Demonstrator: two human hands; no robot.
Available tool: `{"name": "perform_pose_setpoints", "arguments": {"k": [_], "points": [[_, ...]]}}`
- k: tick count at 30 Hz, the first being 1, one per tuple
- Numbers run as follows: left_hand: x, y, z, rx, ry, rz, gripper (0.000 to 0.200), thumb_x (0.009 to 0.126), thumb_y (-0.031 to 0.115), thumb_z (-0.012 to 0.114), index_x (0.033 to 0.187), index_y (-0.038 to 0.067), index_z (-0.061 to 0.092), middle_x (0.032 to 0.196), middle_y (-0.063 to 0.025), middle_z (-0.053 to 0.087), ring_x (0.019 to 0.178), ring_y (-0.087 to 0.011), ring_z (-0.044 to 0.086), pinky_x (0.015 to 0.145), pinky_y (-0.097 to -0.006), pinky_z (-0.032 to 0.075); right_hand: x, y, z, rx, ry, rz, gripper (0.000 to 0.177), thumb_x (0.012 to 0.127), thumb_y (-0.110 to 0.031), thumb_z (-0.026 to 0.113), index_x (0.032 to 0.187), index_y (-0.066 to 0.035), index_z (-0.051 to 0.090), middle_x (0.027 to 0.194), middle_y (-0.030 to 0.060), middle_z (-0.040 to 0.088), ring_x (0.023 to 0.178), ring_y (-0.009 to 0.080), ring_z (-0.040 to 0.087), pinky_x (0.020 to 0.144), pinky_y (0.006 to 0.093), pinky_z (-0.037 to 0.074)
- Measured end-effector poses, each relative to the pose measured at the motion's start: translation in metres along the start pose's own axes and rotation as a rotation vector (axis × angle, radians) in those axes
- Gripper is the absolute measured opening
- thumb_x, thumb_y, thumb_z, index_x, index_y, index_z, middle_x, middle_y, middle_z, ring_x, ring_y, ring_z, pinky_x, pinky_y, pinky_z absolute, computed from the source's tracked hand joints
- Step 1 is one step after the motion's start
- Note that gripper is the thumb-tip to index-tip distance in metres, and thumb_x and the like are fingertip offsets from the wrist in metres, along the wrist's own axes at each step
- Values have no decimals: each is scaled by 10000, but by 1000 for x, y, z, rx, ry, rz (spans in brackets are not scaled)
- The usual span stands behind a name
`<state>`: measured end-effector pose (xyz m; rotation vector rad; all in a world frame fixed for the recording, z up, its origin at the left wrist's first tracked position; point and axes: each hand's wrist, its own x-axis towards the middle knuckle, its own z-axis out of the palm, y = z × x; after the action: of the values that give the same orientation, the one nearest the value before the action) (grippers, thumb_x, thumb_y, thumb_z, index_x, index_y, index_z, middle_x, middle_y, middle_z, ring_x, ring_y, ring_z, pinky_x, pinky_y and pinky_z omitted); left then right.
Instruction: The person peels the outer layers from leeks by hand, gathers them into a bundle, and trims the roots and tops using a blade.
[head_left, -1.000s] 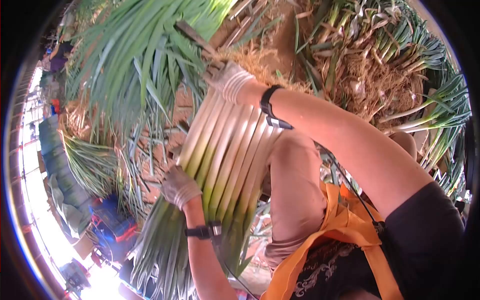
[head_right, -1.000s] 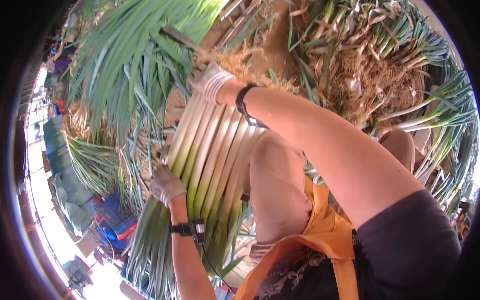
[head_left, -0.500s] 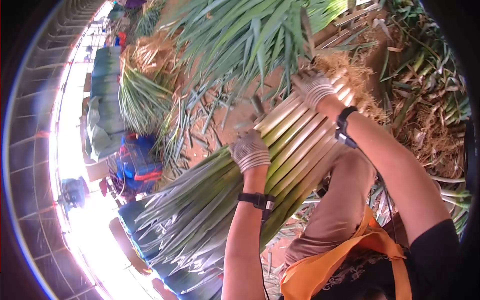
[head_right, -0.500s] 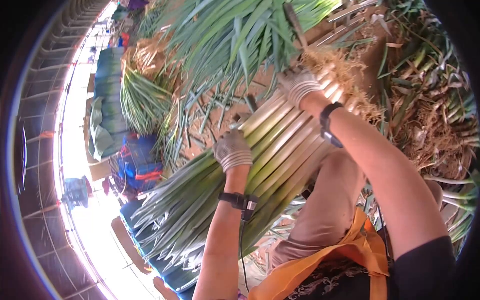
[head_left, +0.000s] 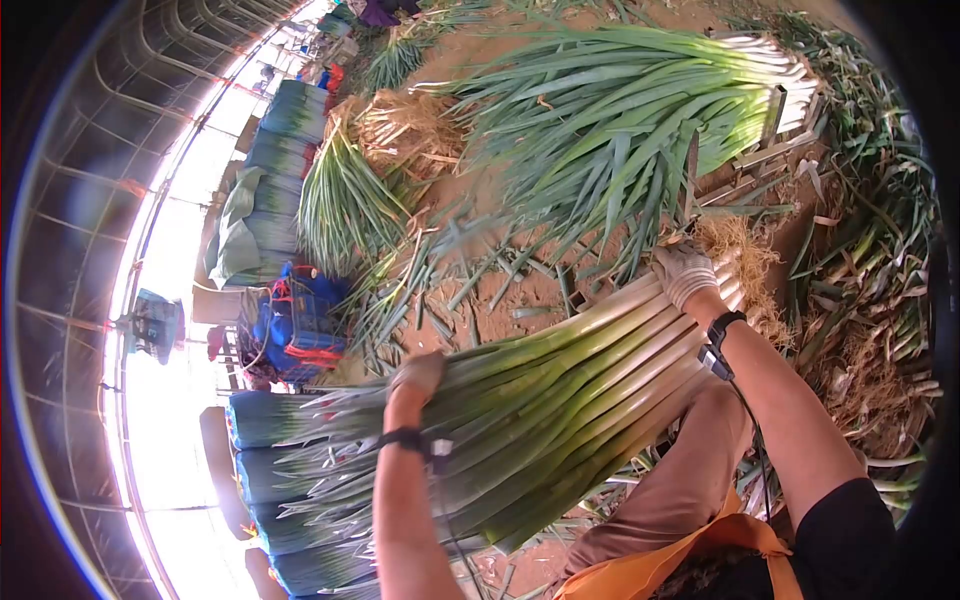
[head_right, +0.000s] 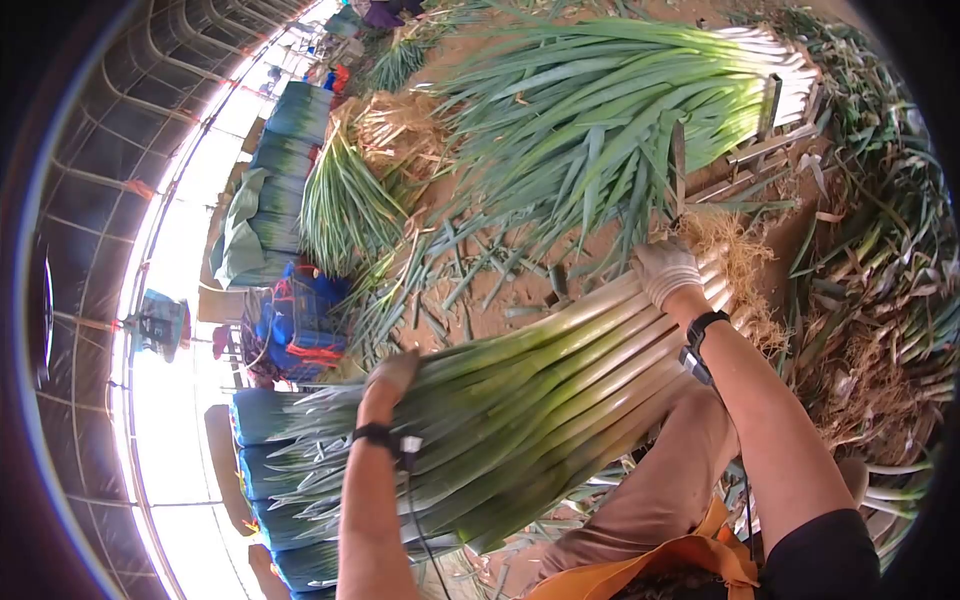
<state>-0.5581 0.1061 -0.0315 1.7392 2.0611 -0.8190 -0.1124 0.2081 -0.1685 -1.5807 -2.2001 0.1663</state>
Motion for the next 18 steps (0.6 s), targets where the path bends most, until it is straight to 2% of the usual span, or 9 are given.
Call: {"name": "perform_pose_setpoints", "arguments": {"k": [1,3,6,9,10,11,13,16,18], "points": [[-16,-28,15,76,16,40,420,935,295,291,1095,30,574,1097,-224,587,1058,-360,548,891,-417,438,2,1,-1,0,-5,-3,206,862,-246,508,927,-87,620,840,142,643,875,318,592,880,421,410],[-64,-23,16,-80,114,-93,448,943,319,256,1054,45,593,1090,-226,585,1026,-368,554,877,-424,436,2,2,2,9,-34,-5,215,865,-252,506,937,-86,623,845,142,645,876,317,592,887,417,406],[-71,-34,75,-202,395,-78,463,939,364,270,983,75,630,1016,-202,619,960,-374,582,837,-444,450,2,-8,-7,18,-71,37,238,871,-265,497,954,-79,620,877,150,645,901,316,585,882,415,409],[-64,-27,51,-127,305,-397,421,914,383,354,897,88,653,913,-174,644,890,-387,598,785,-466,463,4,-3,-2,-8,-21,-10,245,872,-266,492,944,-70,620,888,155,641,908,320,579,859,413,423],[-64,-24,37,-232,472,-332,411,890,407,415,866,80,664,828,-169,649,819,-407,602,744,-483,466,2,1,3,-22,-10,-34,247,872,-266,490,941,-67,620,892,157,639,910,322,577,851,412,428],[-60,-28,20,-359,456,-224,398,892,403,426,928,81,657,900,-190,637,857,-413,585,767,-466,460,2,3,2,-13,-12,-22,248,871,-265,489,945,-67,618,886,158,640,901,322,578,852,413,428],[-40,-28,3,-244,709,-56,393,886,398,433,1022,88,632,1014,-191,618,940,-400,571,805,-442,456,1,0,2,13,-21,-1,249,870,-264,486,952,-67,614,874,160,640,885,323,582,853,415,428],[17,-52,25,-317,383,-133,390,861,387,468,1080,92,599,1101,-172,599,1011,-381,559,841,-426,453,2,3,6,-20,-24,-19,221,859,-246,498,945,-77,613,806,151,639,838,322,591,853,429,417],[31,-51,28,-229,117,-147,358,875,347,451,1083,94,595,1104,-167,604,1018,-368,567,841,-424,461,2,4,6,-15,9,-42,210,850,-237,510,938,-76,611,786,149,638,829,327,593,850,428,416]]}}
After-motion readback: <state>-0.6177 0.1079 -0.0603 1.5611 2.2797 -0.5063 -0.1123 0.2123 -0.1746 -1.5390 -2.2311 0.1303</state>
